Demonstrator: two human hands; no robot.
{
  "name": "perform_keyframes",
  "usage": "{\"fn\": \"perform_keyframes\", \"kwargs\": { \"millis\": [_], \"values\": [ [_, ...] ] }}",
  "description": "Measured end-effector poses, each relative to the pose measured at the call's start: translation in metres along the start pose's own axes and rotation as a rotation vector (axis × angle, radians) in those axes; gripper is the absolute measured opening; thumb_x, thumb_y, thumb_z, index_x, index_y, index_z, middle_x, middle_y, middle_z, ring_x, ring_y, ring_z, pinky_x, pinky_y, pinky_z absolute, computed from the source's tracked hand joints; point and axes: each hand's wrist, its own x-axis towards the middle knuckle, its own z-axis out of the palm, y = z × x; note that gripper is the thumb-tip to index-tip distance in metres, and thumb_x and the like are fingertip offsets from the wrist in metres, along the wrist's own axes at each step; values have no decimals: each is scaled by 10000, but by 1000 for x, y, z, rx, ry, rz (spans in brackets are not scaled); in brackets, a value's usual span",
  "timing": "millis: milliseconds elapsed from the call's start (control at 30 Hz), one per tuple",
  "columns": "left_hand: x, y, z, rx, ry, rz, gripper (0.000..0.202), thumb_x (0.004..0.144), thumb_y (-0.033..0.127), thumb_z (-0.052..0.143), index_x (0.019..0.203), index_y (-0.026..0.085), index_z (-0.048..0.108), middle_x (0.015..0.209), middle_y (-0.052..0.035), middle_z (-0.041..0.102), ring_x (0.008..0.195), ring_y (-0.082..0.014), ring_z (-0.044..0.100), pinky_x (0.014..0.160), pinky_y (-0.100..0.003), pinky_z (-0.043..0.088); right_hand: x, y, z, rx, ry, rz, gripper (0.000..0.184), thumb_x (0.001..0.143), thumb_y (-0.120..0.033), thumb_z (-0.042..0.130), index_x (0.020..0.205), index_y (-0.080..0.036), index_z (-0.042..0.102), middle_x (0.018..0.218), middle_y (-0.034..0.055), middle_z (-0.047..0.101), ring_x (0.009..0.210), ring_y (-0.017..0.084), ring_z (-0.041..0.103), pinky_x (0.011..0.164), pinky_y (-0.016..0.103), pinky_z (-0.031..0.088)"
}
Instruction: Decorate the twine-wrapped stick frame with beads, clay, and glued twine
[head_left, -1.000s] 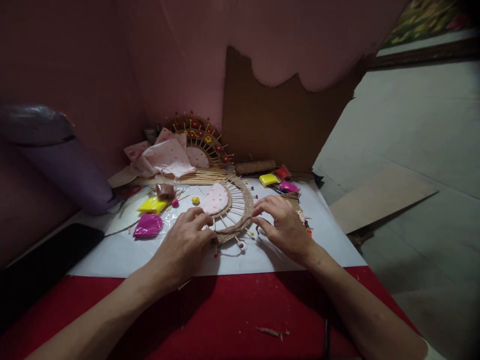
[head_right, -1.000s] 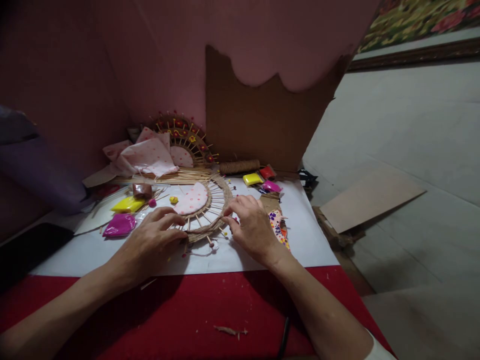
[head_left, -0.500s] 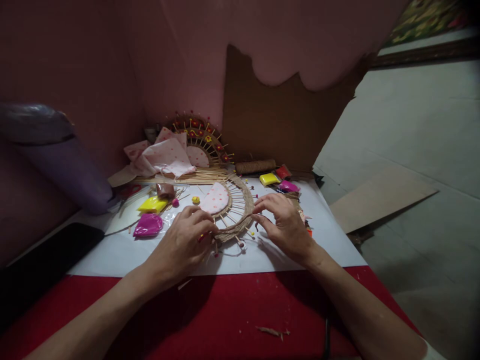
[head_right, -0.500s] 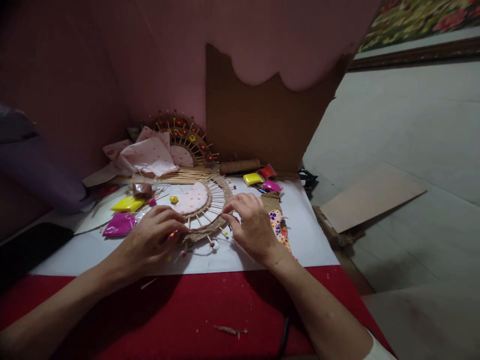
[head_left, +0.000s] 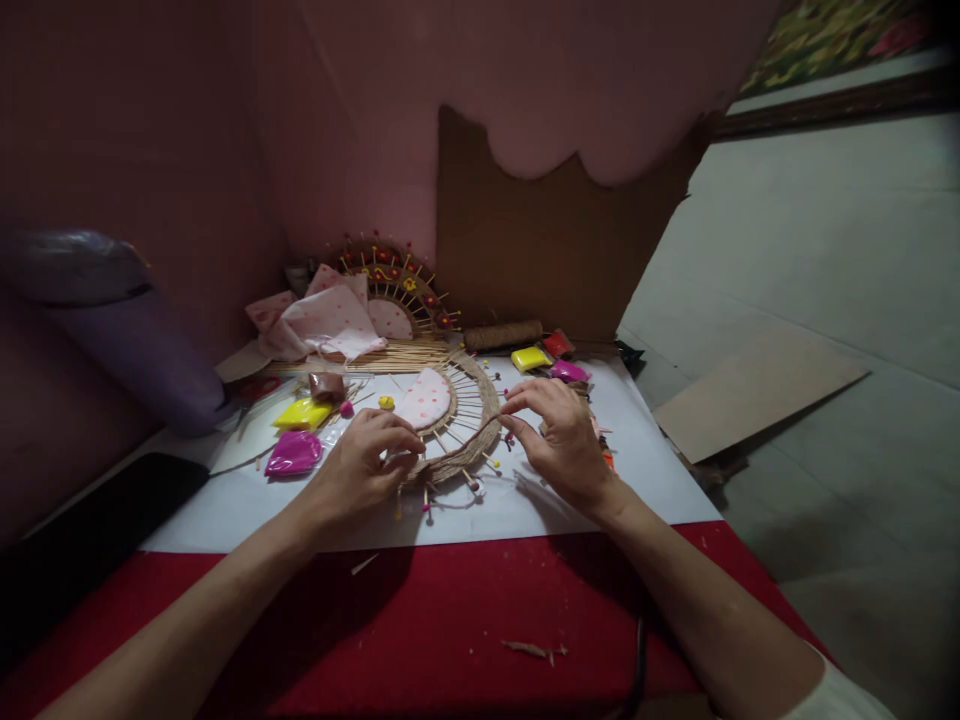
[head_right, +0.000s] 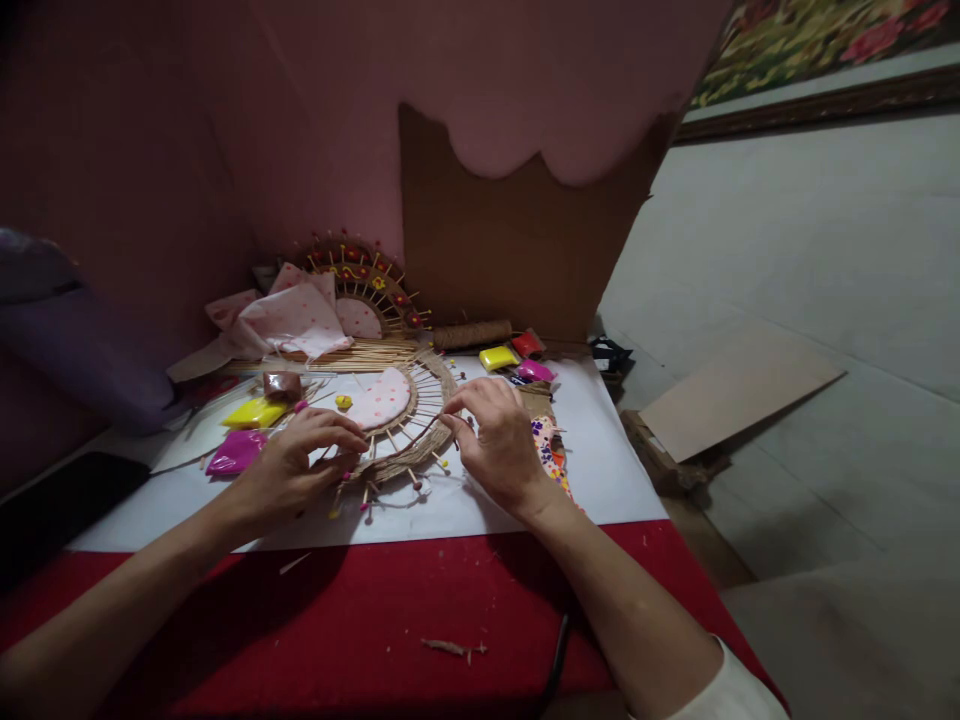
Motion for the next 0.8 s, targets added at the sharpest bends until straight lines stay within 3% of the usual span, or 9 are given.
{"fn": "perform_keyframes", "kwargs": {
  "millis": [233, 500, 633, 800],
  "values": [
    [11, 8, 2, 221, -133, -63, 147, 809, 299, 585, 734, 203, 668, 794, -52, 628, 829, -225, 467, 742, -370, 391, -1, 2, 2, -4, 14, 0, 20, 821, -209, 603, 805, -217, 610, 908, 42, 623, 945, 224, 538, 856, 387, 379],
    [20, 10, 6, 250, -220, -97, 161, 757, 193, 564, 650, 218, 682, 758, -65, 630, 845, -243, 481, 728, -369, 391, -2, 1, 2, 1, 12, -5, 25, 824, -210, 599, 803, -220, 607, 916, 37, 623, 952, 224, 537, 857, 396, 382],
    [21, 8, 6, 191, -234, -116, 157, 745, 207, 562, 644, 208, 683, 736, -62, 637, 836, -238, 501, 740, -381, 402, -3, 2, 2, 1, 9, 0, 28, 824, -213, 603, 797, -219, 602, 911, 36, 622, 946, 226, 538, 851, 396, 384],
    [26, 9, -3, -52, -275, -211, 196, 768, 253, 547, 635, 168, 663, 645, -28, 631, 661, -161, 544, 639, -297, 432, -3, 1, 2, 8, 16, -1, 42, 823, -205, 595, 789, -228, 597, 910, 34, 622, 945, 227, 539, 848, 401, 383]
  ]
}}
